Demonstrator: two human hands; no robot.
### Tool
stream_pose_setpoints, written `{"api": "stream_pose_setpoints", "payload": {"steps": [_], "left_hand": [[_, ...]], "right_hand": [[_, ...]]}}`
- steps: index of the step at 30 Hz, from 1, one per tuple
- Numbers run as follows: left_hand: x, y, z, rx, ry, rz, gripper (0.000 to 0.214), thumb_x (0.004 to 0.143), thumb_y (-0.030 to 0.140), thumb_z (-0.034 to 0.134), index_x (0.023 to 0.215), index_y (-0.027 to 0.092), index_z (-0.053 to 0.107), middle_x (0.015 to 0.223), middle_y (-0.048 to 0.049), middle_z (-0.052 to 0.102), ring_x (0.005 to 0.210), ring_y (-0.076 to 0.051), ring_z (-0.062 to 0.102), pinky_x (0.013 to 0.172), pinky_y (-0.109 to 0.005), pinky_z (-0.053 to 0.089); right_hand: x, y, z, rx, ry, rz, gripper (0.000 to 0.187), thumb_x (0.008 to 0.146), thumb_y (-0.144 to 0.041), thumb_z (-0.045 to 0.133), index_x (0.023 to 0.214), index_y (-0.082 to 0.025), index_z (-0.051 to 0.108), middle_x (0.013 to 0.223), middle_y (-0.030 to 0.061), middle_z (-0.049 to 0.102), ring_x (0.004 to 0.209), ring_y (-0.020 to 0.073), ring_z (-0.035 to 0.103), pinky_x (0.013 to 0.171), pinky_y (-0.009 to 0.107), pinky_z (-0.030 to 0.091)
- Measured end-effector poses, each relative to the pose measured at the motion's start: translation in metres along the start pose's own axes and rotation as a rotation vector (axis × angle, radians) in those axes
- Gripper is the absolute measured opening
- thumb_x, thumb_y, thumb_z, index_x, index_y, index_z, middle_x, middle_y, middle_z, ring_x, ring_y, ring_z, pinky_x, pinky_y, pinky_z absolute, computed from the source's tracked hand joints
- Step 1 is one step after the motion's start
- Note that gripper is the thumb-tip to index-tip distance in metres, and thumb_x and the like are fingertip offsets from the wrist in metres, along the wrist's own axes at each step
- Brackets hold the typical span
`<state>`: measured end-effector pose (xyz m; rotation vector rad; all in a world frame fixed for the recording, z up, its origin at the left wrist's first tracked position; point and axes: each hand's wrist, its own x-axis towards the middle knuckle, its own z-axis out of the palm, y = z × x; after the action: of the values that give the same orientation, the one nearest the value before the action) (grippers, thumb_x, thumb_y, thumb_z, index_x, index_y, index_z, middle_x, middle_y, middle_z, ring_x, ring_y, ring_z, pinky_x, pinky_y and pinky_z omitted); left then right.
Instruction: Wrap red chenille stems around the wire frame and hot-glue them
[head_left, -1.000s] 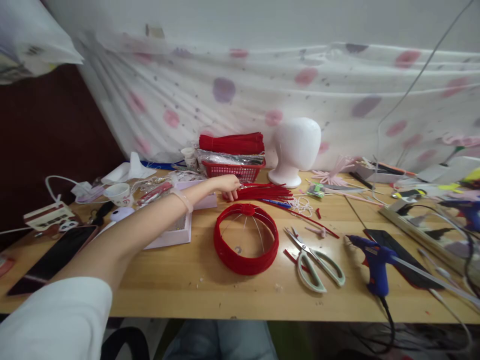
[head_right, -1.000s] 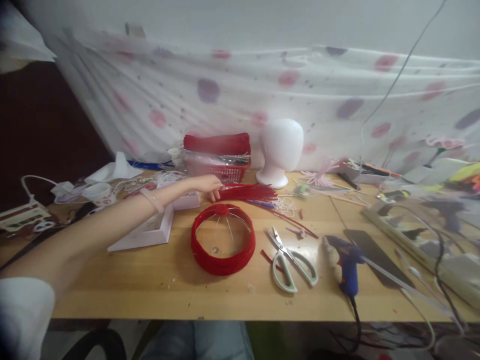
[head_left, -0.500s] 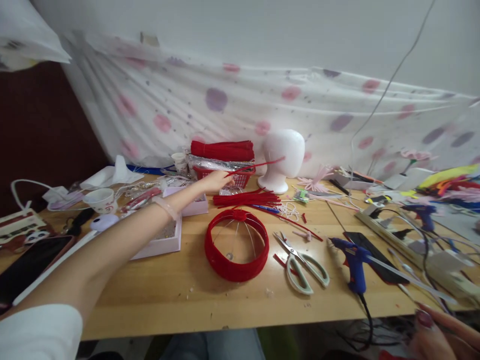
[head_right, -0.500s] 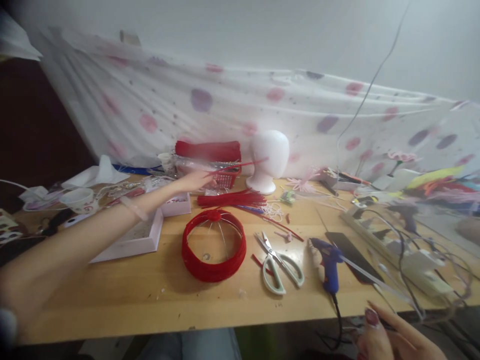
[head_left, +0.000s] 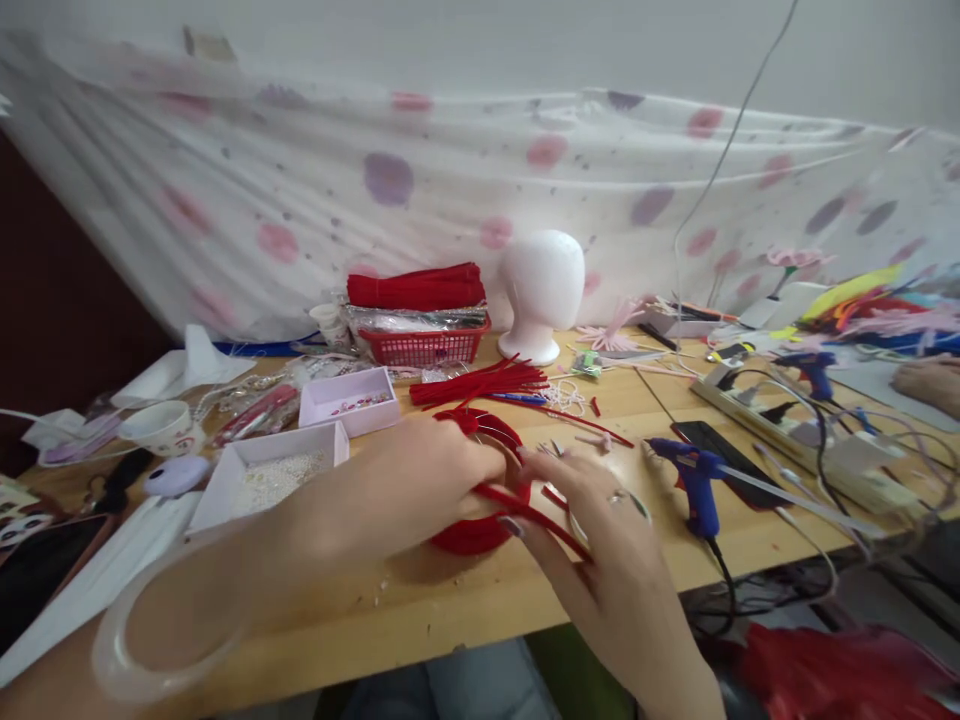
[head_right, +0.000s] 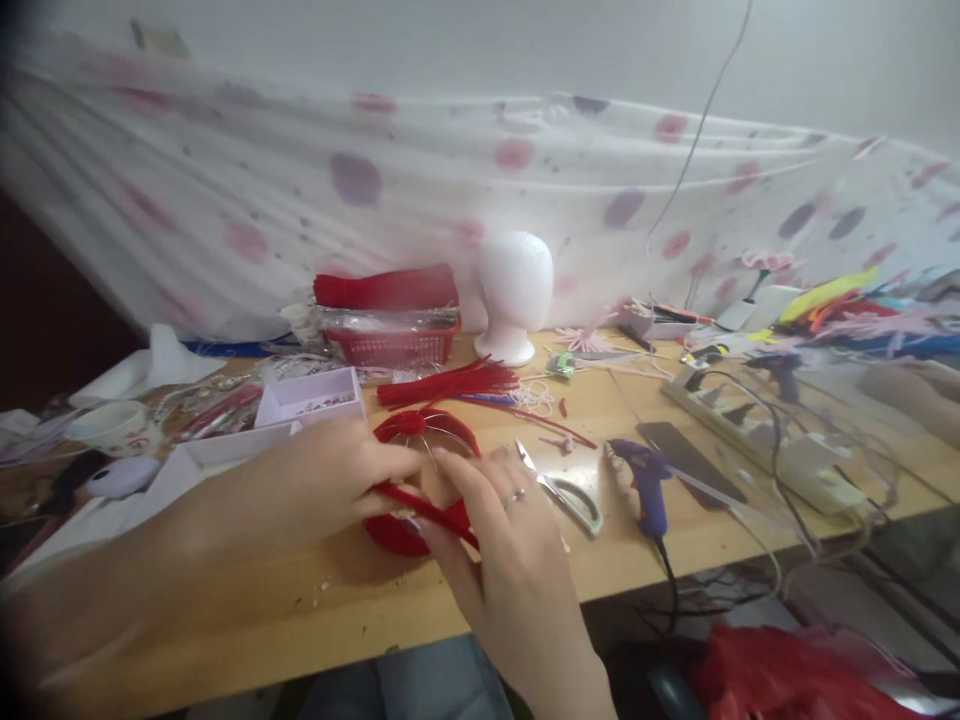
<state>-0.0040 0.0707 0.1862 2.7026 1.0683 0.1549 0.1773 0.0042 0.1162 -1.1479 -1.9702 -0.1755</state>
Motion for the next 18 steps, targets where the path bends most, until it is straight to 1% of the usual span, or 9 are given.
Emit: {"api": "stream_pose_setpoints", "payload": {"steps": [3, 5, 7, 8, 10, 11, 13, 16, 18], "left_hand": [[-0.028, -0.003, 0.017, -0.291, 0.091, 0.023, 0.017, 0.091, 0.023, 0.063, 0.079, 0.027, 0.074, 0.071, 0.0005, 0.075, 0.060, -0.016, 0.067, 0.053, -0.022, 0.043], [-0.046, -0.004, 0.036, -0.599, 0.082, -0.037, 0.023, 0.096, 0.031, 0.056, 0.086, 0.028, 0.076, 0.058, 0.0016, 0.070, 0.054, -0.014, 0.066, 0.048, -0.019, 0.044], [-0.059, -0.002, 0.057, -0.921, 0.136, -0.092, 0.036, 0.100, 0.044, 0.045, 0.099, 0.028, 0.077, 0.058, -0.0008, 0.070, 0.046, -0.014, 0.063, 0.045, -0.019, 0.048], [-0.063, 0.001, 0.068, -1.026, 0.246, -0.121, 0.038, 0.097, 0.052, 0.047, 0.104, 0.028, 0.077, 0.063, -0.0026, 0.072, 0.046, -0.014, 0.063, 0.047, -0.021, 0.051], [-0.063, 0.009, 0.088, -1.202, 0.591, -0.257, 0.043, 0.087, 0.059, 0.062, 0.116, 0.028, 0.073, 0.073, -0.0037, 0.075, 0.047, -0.014, 0.063, 0.047, -0.022, 0.055], [-0.061, 0.013, 0.097, -1.246, 0.733, -0.337, 0.042, 0.083, 0.056, 0.069, 0.115, 0.029, 0.072, 0.075, -0.0027, 0.075, 0.046, -0.014, 0.063, 0.045, -0.021, 0.055], [-0.055, 0.022, 0.110, -1.231, 0.883, -0.459, 0.029, 0.079, 0.047, 0.077, 0.098, 0.026, 0.076, 0.068, -0.0010, 0.074, 0.046, -0.014, 0.065, 0.046, -0.020, 0.057], [-0.047, 0.035, 0.121, -1.148, 0.985, -0.564, 0.017, 0.077, 0.041, 0.080, 0.078, 0.025, 0.075, 0.061, 0.0015, 0.072, 0.049, -0.014, 0.068, 0.052, -0.018, 0.058], [-0.044, 0.042, 0.124, -1.122, 1.011, -0.545, 0.015, 0.079, 0.039, 0.079, 0.075, 0.025, 0.075, 0.066, 0.0016, 0.074, 0.053, -0.013, 0.069, 0.055, -0.017, 0.058]], "right_hand": [[-0.019, 0.009, 0.005, 0.170, -0.176, 0.083, 0.023, 0.103, -0.023, 0.042, 0.114, -0.022, 0.061, 0.065, -0.0024, 0.065, 0.061, 0.0122, 0.062, 0.056, 0.022, 0.046], [-0.028, 0.013, 0.005, 0.247, -0.252, 0.074, 0.027, 0.103, -0.021, 0.038, 0.107, -0.021, 0.065, 0.058, -0.0039, 0.059, 0.052, 0.0099, 0.056, 0.050, 0.020, 0.039], [-0.031, 0.015, 0.003, 0.269, -0.293, 0.057, 0.028, 0.102, -0.019, 0.038, 0.102, -0.020, 0.066, 0.061, -0.0021, 0.060, 0.053, 0.0096, 0.055, 0.049, 0.020, 0.037], [-0.030, 0.015, 0.002, 0.263, -0.320, 0.050, 0.027, 0.102, -0.019, 0.040, 0.102, -0.021, 0.067, 0.063, -0.0014, 0.061, 0.055, 0.0100, 0.056, 0.050, 0.020, 0.037], [-0.028, 0.016, 0.001, 0.244, -0.377, 0.028, 0.027, 0.102, -0.020, 0.041, 0.100, -0.021, 0.068, 0.064, -0.0005, 0.062, 0.057, 0.0107, 0.057, 0.051, 0.021, 0.037], [-0.027, 0.016, 0.000, 0.234, -0.400, 0.025, 0.028, 0.102, -0.021, 0.041, 0.100, -0.022, 0.068, 0.065, -0.0002, 0.062, 0.058, 0.0111, 0.058, 0.052, 0.021, 0.038], [-0.030, 0.014, 0.001, 0.223, -0.443, 0.044, 0.029, 0.104, -0.026, 0.040, 0.101, -0.021, 0.068, 0.068, 0.0009, 0.065, 0.060, 0.0118, 0.062, 0.055, 0.021, 0.042], [-0.039, 0.009, 0.005, 0.264, -0.501, 0.117, 0.024, 0.103, -0.032, 0.044, 0.109, -0.022, 0.065, 0.077, 0.0016, 0.072, 0.067, 0.0125, 0.069, 0.060, 0.019, 0.048], [-0.045, 0.004, 0.010, 0.340, -0.512, 0.189, 0.020, 0.101, -0.034, 0.051, 0.113, -0.023, 0.063, 0.080, 0.0002, 0.074, 0.068, 0.0116, 0.070, 0.061, 0.017, 0.050]]}}
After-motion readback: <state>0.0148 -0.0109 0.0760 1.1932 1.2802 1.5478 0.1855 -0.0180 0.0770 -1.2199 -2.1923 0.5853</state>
